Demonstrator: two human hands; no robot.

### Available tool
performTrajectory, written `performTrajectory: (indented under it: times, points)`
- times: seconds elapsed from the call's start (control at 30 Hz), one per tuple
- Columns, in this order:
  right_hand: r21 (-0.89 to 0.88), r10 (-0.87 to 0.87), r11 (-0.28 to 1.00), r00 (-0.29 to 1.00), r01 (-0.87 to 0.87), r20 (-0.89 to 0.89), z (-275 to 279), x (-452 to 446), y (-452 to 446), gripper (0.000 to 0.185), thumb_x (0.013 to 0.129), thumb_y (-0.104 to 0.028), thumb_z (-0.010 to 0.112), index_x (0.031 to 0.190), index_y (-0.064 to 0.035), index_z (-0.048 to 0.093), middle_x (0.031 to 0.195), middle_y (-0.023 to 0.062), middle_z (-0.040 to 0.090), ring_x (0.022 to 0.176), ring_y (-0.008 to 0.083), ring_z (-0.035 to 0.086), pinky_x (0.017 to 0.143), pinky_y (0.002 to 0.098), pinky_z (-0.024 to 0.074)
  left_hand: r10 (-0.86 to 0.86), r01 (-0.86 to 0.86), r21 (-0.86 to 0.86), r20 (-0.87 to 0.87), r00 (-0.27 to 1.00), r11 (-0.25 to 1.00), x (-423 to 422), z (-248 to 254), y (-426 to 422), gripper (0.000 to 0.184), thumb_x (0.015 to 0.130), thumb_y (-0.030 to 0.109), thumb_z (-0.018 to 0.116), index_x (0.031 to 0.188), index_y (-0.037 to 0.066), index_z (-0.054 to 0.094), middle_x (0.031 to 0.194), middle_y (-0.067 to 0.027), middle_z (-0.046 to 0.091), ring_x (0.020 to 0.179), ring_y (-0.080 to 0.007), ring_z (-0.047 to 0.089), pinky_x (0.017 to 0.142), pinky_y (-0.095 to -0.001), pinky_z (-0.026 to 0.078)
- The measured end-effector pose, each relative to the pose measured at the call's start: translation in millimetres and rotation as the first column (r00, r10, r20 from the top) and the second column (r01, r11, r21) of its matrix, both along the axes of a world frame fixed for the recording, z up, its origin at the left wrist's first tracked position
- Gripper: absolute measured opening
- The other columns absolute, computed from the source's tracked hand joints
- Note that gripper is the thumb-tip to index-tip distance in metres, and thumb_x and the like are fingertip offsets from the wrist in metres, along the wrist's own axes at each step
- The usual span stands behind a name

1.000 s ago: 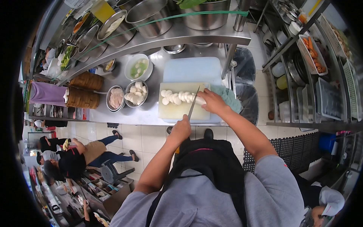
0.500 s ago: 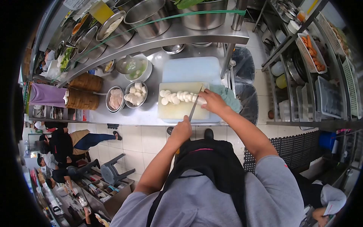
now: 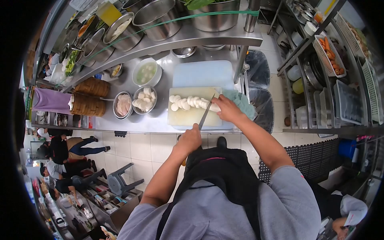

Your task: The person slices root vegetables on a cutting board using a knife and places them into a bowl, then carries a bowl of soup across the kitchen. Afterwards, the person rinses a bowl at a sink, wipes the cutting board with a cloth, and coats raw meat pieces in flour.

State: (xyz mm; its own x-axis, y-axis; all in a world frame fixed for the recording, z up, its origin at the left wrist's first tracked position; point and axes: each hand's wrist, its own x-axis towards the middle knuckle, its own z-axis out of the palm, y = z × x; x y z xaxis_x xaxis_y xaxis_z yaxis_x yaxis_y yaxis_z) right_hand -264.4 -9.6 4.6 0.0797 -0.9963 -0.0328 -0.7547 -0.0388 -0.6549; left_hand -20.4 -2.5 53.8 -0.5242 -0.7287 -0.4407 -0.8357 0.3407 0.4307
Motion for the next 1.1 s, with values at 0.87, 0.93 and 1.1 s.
performTrajectory:
  times: [0.87, 0.93, 1.1]
  points:
    - [-0.113, -0.039, 0.992, 0.996, 0.047, 0.078, -9, -3, 4, 0.05, 0.068, -0.008, 0.085, 0.11, -0.0038, 0.059, 0.107, 0.0142, 0.06, 0.101, 0.0385, 0.062, 0.086, 0.0449, 0.0521, 0.056, -0.06, -0.055, -0.078, 0.995, 0.997, -17, -69, 6, 0.017, 0.097, 0.012, 0.047, 0.105, -0.002, 0.043, 0.079, -0.0345, 0.066, 0.079, -0.0528, 0.067, 0.072, -0.0597, 0.055]
    - [-0.102, -0.047, 0.993, 0.997, 0.054, 0.067, -9, 0, 6, 0.049, 0.068, -0.009, 0.085, 0.108, -0.0035, 0.058, 0.105, 0.014, 0.06, 0.099, 0.0381, 0.063, 0.085, 0.0447, 0.0522, 0.044, -0.046, -0.045, -0.043, 0.998, 0.998, -11, -48, 2, 0.015, 0.095, 0.008, 0.048, 0.105, -0.002, 0.044, 0.081, -0.0341, 0.067, 0.081, -0.0516, 0.069, 0.074, -0.0588, 0.055]
    - [-0.124, -0.079, 0.989, 0.995, 0.086, 0.061, -14, 6, 4, 0.046, 0.067, -0.011, 0.086, 0.103, -0.0028, 0.058, 0.102, 0.0139, 0.06, 0.096, 0.0373, 0.062, 0.082, 0.0442, 0.052, 0.0, -0.002, -0.065, -0.029, 1.0, 0.998, 4, 4, 5, 0.02, 0.099, 0.016, 0.048, 0.104, -0.003, 0.043, 0.077, -0.0347, 0.065, 0.076, -0.0531, 0.067, 0.069, -0.0598, 0.055]
